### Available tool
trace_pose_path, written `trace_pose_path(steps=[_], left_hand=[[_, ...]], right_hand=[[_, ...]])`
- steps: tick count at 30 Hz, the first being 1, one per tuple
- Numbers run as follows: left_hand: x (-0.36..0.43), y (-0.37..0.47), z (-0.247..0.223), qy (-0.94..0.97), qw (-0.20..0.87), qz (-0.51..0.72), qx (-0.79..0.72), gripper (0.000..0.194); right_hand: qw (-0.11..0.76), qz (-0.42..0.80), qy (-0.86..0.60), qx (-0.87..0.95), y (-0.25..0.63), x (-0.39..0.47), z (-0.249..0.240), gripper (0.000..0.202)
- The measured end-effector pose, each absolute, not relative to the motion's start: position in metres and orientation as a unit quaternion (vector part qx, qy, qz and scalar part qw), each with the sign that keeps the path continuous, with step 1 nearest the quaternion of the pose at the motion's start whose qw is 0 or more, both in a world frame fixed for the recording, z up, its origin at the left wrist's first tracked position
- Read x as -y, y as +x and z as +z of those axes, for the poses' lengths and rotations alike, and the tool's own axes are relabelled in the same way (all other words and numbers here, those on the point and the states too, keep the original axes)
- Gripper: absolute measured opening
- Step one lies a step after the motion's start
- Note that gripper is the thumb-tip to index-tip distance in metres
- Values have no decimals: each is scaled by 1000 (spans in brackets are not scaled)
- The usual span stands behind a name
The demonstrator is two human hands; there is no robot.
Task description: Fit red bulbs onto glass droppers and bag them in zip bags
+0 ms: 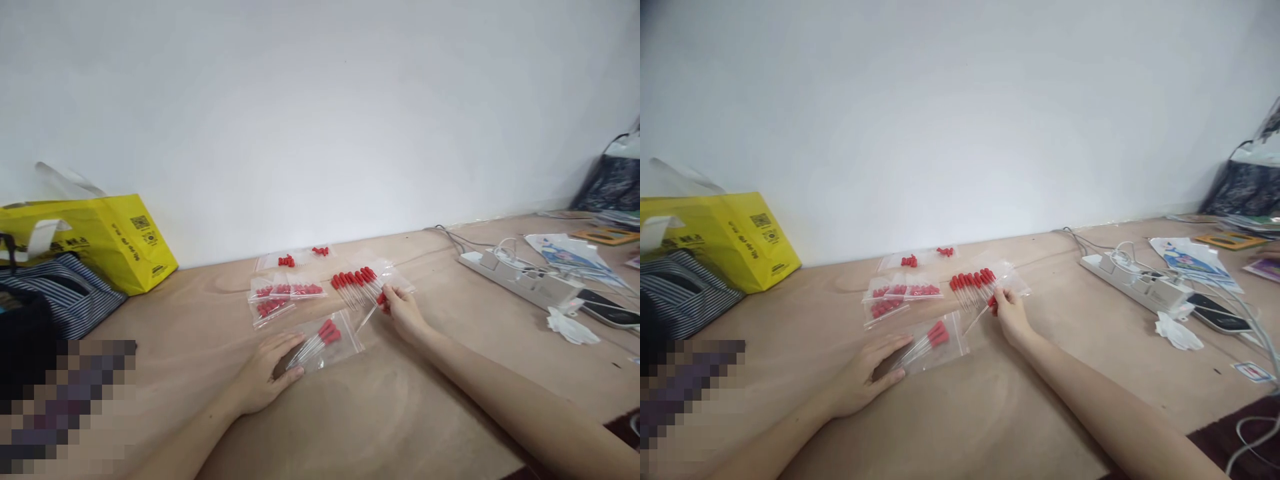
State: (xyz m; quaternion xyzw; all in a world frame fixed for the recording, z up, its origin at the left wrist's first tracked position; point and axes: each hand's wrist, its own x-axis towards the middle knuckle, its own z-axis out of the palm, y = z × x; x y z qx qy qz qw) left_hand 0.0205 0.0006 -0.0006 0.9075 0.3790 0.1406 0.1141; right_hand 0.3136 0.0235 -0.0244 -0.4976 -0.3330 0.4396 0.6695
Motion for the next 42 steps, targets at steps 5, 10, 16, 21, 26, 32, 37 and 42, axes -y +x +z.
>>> trace_pose_path(steps=[5, 10, 16, 21, 26, 32, 37, 42], left_hand=[[1, 22, 2, 904, 111, 118, -395, 46], [0, 22, 0, 901, 113, 119, -401, 47], [0, 22, -1, 899, 115, 131, -403, 47], [1, 22, 0, 897, 121, 141, -401, 45], [0, 22, 0, 903, 123, 146, -385, 45], [-1, 20, -2, 905, 120, 157, -378, 45], [1, 21, 0, 903, 130, 150, -381, 44], [1, 21, 2, 902, 140, 153, -378, 43]], right_hand=[[644, 512, -473, 317, 299, -16, -23, 41], [581, 574, -423, 394, 294, -7, -25, 36], [458, 619, -423, 478, 297, -4, -21, 39], [406, 582, -448, 544, 293, -9, -20, 38], [385, 555, -457, 579, 281, -15, -27, 34], [331, 480, -483, 653, 293, -29, -21, 22], [394, 220, -658, 603, 337, -78, -2, 8], [394, 147, -729, 541, 358, -117, -5, 23]])
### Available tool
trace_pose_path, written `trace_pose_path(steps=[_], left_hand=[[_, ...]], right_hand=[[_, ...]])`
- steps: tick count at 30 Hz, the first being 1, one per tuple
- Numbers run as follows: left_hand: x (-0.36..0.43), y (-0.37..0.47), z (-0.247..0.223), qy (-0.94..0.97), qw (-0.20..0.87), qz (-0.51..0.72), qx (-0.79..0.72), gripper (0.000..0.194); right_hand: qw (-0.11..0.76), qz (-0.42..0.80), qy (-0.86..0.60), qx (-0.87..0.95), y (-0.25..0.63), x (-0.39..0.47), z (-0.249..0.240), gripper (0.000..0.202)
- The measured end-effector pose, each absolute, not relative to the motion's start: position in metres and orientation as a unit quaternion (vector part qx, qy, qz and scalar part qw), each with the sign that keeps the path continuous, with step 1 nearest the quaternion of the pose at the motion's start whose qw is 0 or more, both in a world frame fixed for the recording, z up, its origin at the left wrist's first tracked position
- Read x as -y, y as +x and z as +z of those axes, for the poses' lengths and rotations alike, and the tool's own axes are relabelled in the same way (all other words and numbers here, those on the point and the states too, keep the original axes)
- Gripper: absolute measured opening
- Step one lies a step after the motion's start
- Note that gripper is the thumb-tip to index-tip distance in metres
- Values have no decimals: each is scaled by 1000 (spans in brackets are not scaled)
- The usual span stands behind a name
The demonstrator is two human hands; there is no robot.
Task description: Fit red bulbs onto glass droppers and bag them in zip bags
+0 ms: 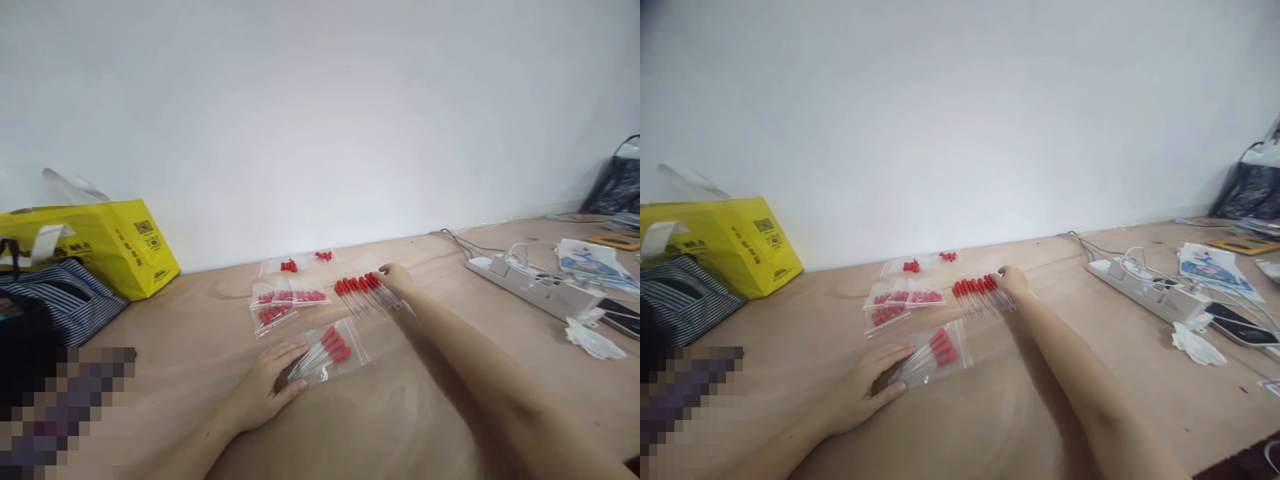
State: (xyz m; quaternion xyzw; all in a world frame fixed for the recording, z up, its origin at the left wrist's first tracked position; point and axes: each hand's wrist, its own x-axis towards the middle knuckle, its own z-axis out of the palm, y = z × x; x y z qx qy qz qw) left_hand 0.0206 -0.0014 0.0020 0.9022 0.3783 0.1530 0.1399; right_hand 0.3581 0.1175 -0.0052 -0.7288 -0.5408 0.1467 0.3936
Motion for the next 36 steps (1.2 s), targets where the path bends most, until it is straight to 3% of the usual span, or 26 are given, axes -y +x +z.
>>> trace_pose_path(steps=[11, 18, 26, 36], left_hand=[[3, 20, 2, 901, 142, 131, -389, 45], [3, 21, 3, 903, 144, 140, -379, 44], [2, 21, 3, 902, 139, 159, -375, 44], [2, 22, 5, 902, 131, 158, -380, 43]], right_hand=[[385, 182, -736, 526, 349, -135, -14, 12], [494, 221, -683, 492, 351, -116, 9, 13], [640, 348, -512, 456, 326, -40, -2, 38], [648, 454, -507, 343, 295, -11, -24, 31]])
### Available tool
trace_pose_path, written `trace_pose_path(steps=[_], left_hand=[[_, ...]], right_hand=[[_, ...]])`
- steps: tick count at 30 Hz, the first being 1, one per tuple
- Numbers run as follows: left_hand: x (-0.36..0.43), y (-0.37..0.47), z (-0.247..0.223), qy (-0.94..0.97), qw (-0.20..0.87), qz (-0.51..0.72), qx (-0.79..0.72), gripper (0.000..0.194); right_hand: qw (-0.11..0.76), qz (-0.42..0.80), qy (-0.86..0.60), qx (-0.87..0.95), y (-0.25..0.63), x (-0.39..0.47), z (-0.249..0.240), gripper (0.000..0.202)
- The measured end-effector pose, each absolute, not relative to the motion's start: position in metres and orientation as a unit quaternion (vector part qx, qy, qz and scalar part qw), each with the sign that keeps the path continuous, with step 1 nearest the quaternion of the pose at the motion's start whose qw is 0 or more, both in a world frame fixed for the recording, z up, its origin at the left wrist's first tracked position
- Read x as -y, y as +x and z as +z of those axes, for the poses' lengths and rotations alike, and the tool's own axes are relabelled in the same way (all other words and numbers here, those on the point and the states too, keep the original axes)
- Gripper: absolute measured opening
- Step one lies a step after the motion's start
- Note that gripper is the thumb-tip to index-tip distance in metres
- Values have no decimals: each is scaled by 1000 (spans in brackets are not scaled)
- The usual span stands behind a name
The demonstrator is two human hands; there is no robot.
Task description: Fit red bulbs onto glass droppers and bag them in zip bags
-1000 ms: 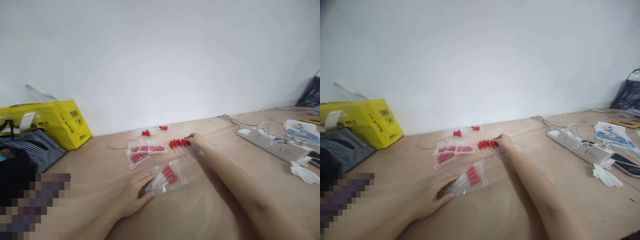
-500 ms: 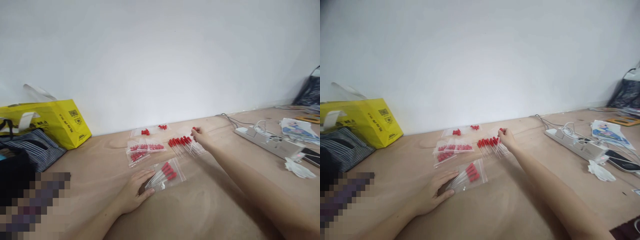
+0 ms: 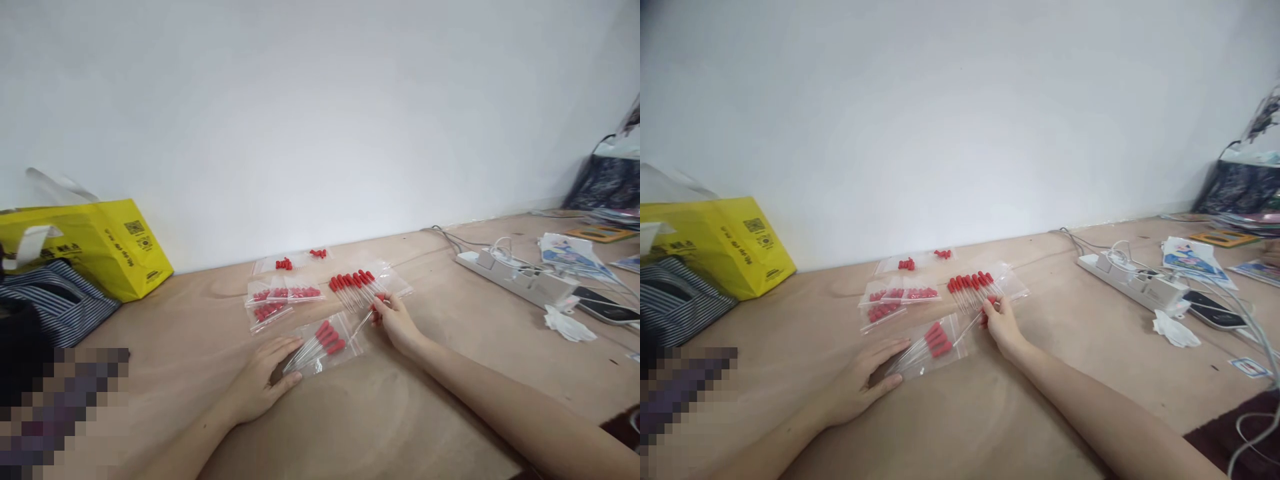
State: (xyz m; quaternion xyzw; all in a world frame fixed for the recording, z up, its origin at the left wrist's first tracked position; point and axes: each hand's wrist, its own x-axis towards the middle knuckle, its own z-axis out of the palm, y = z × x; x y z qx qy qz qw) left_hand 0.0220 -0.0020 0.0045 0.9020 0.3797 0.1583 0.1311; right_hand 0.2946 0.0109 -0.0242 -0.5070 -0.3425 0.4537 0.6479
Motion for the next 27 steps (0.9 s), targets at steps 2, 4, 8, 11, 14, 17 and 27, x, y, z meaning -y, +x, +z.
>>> trace_pose_path(steps=[2, 4, 8, 11, 14, 17, 27], left_hand=[[2, 22, 4, 903, 128, 155, -381, 43], [2, 22, 4, 903, 125, 153, -381, 43], [2, 22, 3, 903, 124, 147, -384, 43], [2, 22, 4, 902, 123, 144, -388, 43], [2, 22, 3, 904, 120, 144, -385, 43], [2, 22, 1, 904, 118, 146, -385, 44], [0, 21, -4, 903, 108, 134, -394, 45]], right_hand=[[649, 451, -501, 352, 296, -10, -25, 32], [668, 425, -492, 362, 301, -11, -24, 35], [703, 378, -496, 342, 314, -17, -24, 37], [696, 390, -502, 334, 313, -18, -25, 34], [680, 421, -497, 336, 303, -13, -26, 32], [661, 476, -479, 327, 294, -5, -25, 30], [494, 556, -467, 478, 293, 12, -23, 34]])
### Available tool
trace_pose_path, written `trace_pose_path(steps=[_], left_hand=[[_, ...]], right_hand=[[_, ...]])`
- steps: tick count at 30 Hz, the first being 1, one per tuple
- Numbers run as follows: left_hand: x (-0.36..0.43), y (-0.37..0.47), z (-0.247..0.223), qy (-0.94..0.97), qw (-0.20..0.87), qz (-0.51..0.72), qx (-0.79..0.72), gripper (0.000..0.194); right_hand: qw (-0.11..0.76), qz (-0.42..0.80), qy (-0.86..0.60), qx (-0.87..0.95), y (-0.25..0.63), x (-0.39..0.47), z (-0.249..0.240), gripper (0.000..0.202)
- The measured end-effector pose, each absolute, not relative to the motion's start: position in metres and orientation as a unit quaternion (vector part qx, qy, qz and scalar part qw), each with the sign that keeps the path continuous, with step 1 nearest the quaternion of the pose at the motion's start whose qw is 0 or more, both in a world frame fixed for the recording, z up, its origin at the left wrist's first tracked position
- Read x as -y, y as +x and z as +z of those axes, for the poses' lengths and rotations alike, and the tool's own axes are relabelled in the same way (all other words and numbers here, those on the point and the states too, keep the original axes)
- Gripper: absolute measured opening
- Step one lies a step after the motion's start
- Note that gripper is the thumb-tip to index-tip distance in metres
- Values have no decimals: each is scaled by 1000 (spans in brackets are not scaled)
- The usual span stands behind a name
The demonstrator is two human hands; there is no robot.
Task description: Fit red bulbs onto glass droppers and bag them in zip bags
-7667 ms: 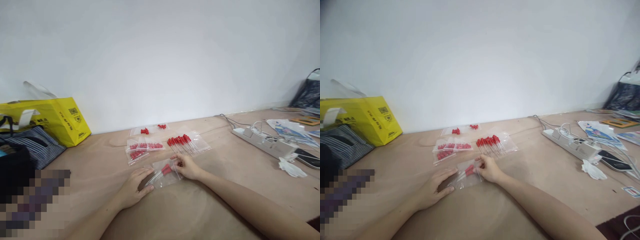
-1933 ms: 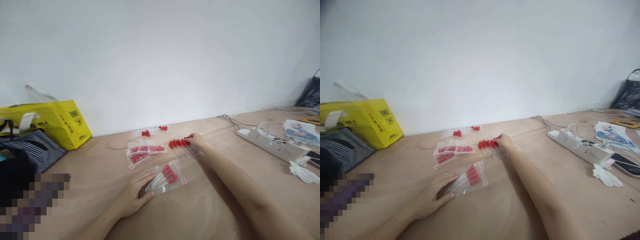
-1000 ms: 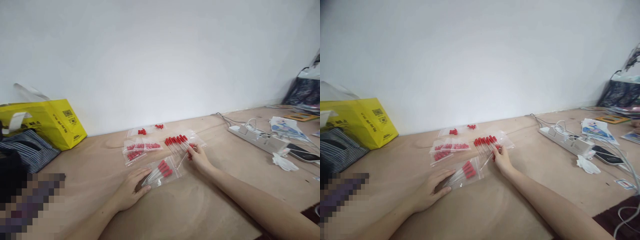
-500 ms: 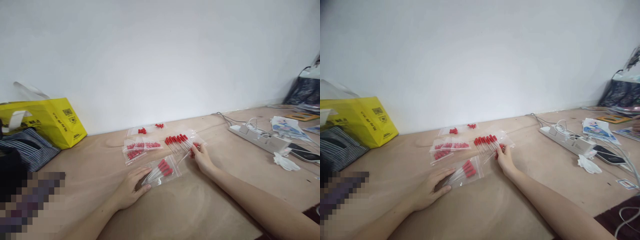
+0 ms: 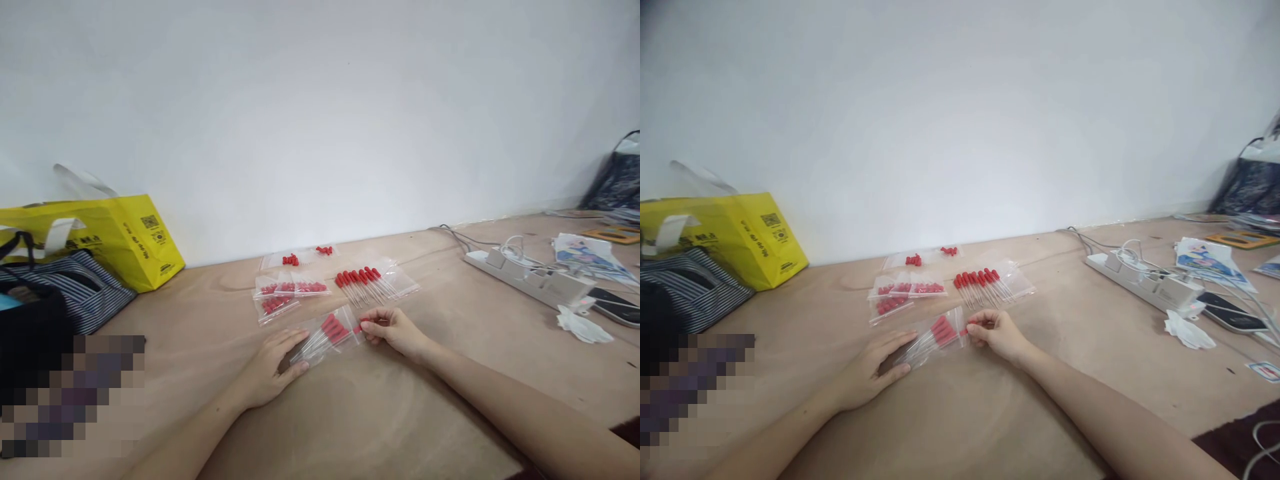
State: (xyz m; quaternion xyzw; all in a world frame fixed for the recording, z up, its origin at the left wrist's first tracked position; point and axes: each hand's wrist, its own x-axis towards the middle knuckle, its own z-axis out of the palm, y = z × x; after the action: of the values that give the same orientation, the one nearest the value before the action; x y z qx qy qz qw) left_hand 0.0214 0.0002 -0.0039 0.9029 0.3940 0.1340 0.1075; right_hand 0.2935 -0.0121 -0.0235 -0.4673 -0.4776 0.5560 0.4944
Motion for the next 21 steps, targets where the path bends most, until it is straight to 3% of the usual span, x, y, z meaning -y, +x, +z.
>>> trace_pose_path(steps=[5, 16, 21], left_hand=[[-1, 22, -3, 907, 105, 130, -386, 46], [0, 21, -1, 910, 97, 139, -379, 44], [-1, 22, 0, 905, 105, 138, -389, 45]], right_hand=[[380, 549, -467, 579, 298, 9, -23, 41], [328, 559, -417, 638, 289, -11, -24, 32], [345, 478, -416, 692, 280, -14, -34, 32]])
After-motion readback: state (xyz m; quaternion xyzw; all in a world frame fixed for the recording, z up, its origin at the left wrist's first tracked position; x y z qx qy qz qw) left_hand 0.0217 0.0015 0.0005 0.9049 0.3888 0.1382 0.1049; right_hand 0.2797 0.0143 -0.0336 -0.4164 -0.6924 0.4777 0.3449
